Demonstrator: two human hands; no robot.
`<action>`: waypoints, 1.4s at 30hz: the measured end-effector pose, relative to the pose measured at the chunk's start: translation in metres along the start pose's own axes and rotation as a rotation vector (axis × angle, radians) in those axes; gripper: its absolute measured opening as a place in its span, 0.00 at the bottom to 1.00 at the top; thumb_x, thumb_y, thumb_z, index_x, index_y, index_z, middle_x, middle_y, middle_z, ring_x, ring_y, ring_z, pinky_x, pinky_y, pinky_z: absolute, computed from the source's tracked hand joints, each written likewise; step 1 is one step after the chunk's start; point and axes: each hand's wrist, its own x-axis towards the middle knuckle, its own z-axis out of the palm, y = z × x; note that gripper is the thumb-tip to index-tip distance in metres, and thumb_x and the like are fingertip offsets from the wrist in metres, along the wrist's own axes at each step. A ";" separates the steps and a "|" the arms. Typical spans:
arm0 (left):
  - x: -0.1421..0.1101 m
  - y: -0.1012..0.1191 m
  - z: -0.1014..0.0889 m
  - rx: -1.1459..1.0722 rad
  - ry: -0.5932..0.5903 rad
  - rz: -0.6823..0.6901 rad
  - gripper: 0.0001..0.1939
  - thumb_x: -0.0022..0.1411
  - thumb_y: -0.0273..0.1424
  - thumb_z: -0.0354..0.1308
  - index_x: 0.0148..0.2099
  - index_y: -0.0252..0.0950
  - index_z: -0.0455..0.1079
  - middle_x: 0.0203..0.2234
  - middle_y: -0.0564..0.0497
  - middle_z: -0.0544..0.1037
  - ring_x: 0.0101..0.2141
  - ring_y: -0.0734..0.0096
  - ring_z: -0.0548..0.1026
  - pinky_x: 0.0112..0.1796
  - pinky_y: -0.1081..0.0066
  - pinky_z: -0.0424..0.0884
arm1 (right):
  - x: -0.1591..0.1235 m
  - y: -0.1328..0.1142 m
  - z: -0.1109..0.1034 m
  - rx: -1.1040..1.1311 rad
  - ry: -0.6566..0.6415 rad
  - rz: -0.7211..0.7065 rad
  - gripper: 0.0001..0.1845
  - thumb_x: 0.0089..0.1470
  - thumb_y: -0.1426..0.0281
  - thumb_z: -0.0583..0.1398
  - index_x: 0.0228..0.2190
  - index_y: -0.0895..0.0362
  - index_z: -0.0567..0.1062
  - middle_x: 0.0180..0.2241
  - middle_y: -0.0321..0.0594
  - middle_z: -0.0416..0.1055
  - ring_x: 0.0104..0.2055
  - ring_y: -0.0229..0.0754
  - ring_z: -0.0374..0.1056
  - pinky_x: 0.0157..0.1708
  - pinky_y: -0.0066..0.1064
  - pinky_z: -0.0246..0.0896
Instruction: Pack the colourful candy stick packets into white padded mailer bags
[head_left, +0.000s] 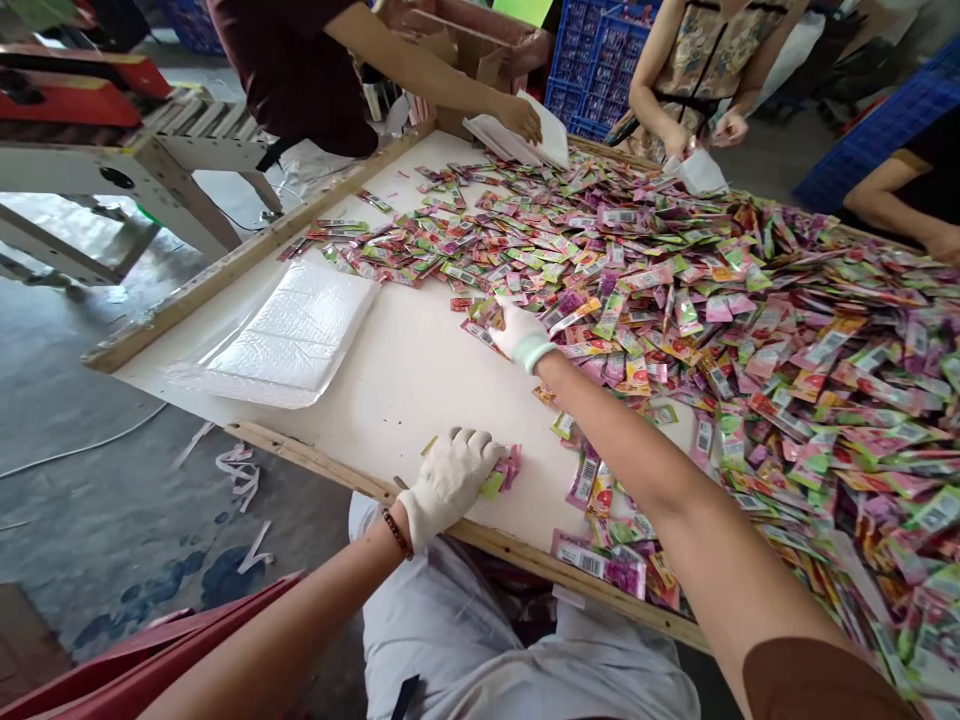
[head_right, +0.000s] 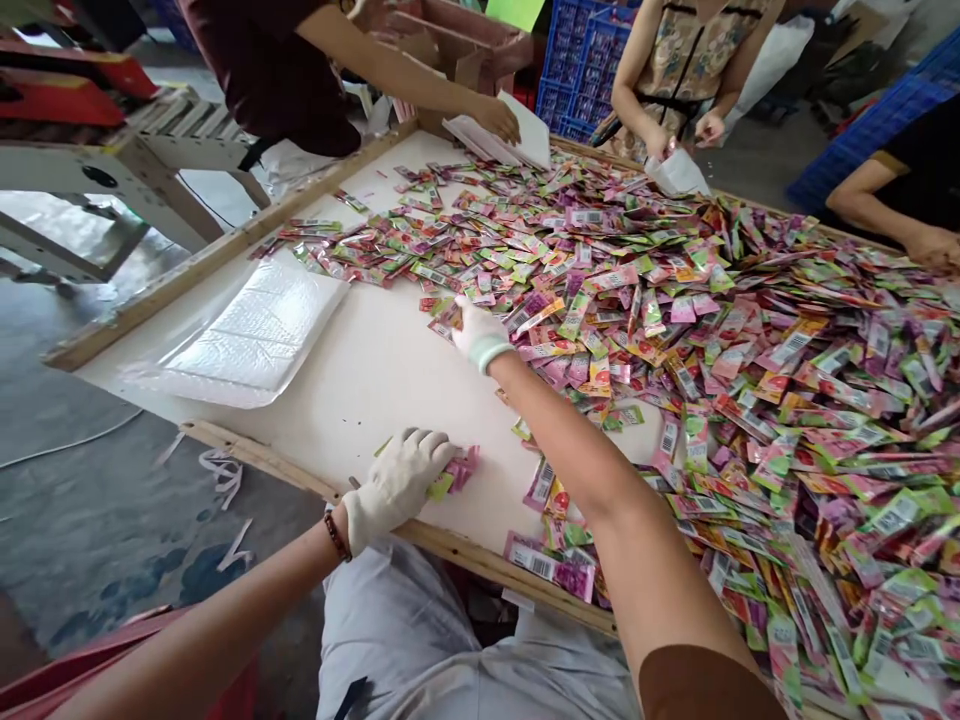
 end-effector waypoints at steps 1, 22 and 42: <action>-0.006 -0.003 0.002 -0.074 0.032 -0.012 0.12 0.63 0.24 0.51 0.47 0.36 0.71 0.41 0.42 0.77 0.41 0.57 0.75 0.46 0.57 0.71 | 0.014 0.001 -0.001 -0.010 -0.008 0.026 0.34 0.62 0.70 0.59 0.65 0.67 0.57 0.55 0.58 0.72 0.56 0.50 0.70 0.55 0.39 0.61; -0.048 -0.013 -0.031 -1.048 0.459 -0.483 0.14 0.55 0.37 0.63 0.30 0.38 0.61 0.20 0.57 0.67 0.21 0.75 0.66 0.23 0.73 0.62 | -0.244 0.036 0.012 0.442 0.152 -0.145 0.06 0.57 0.68 0.60 0.37 0.55 0.71 0.39 0.42 0.76 0.41 0.45 0.72 0.45 0.35 0.66; 0.000 -0.034 -0.041 -0.314 0.325 -0.114 0.10 0.58 0.37 0.57 0.36 0.36 0.69 0.35 0.46 0.76 0.31 0.67 0.71 0.33 0.68 0.65 | -0.236 0.023 0.051 -0.156 -0.087 -0.407 0.19 0.48 0.64 0.63 0.43 0.58 0.77 0.49 0.48 0.73 0.49 0.53 0.66 0.47 0.41 0.56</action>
